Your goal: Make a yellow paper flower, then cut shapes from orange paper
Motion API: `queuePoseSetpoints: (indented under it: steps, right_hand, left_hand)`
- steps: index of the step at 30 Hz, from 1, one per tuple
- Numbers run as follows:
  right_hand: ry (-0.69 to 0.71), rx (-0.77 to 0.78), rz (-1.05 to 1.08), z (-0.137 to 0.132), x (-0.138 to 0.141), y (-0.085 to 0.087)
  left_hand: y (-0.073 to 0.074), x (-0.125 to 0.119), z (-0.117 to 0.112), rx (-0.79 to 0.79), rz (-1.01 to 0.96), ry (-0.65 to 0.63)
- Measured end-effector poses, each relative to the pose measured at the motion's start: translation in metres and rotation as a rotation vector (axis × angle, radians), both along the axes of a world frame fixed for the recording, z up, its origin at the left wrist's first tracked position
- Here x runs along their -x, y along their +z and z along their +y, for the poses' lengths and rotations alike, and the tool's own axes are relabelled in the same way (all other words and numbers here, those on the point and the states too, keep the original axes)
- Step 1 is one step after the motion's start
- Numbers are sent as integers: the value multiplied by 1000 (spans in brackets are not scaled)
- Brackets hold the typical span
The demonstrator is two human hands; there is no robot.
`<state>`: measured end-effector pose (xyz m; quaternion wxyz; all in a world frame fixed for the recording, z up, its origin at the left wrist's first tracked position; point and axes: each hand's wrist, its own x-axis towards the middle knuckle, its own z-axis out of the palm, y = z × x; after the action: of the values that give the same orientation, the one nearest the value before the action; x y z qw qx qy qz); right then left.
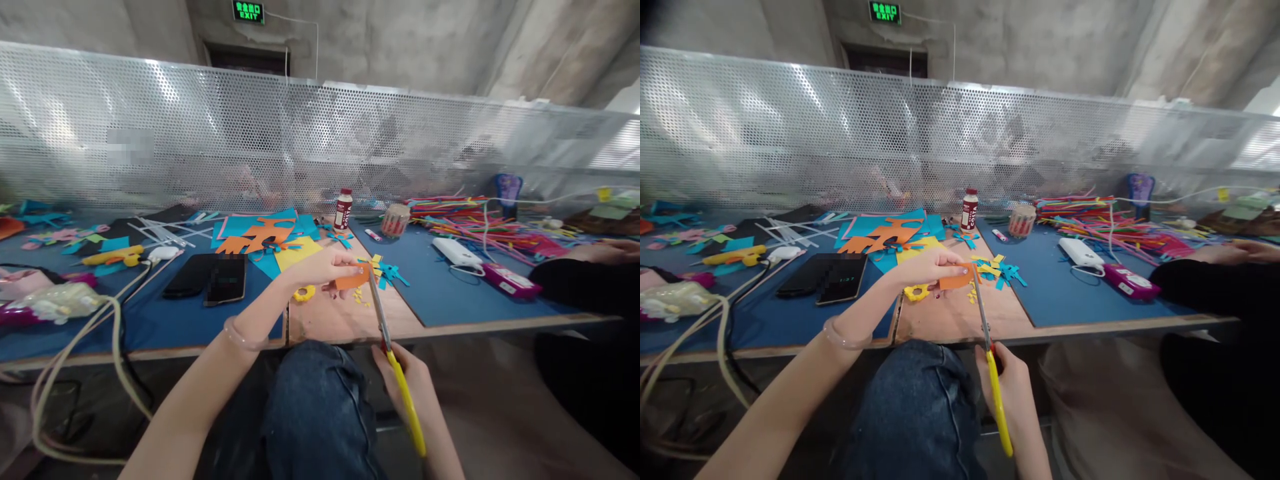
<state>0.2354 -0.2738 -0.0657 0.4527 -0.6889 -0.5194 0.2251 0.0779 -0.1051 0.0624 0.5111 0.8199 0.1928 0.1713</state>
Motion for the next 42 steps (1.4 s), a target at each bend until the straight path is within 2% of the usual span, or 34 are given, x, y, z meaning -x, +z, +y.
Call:
queuePoseSetpoints:
  steps: [10, 16, 20, 23, 26, 35, 42]
  right_hand:
    - [54, -3, 34, -6, 10, -3]
    - [16, -26, 2, -2, 10, -6]
    - [-60, -45, -43, 1, 9, -10]
    - [-44, -34, -75, 0, 5, -13]
    - [-27, -12, -91, -2, 1, -17]
    - [-12, -15, -104, -9, -3, -20]
    - [-18, -34, -130, -10, -4, -23]
  left_hand:
    - [-6, -2, 1, -14, 64, -22]
    - [-5, -3, -2, -20, 101, -52]
    - [-5, -4, -1, -108, 145, -50]
    - [-7, -4, 2, -144, 161, -78]
    - [-10, -5, 6, -100, 176, -98]
    - [-10, -5, 11, -22, 102, -98]
    - [-12, -3, 16, -115, 97, -33]
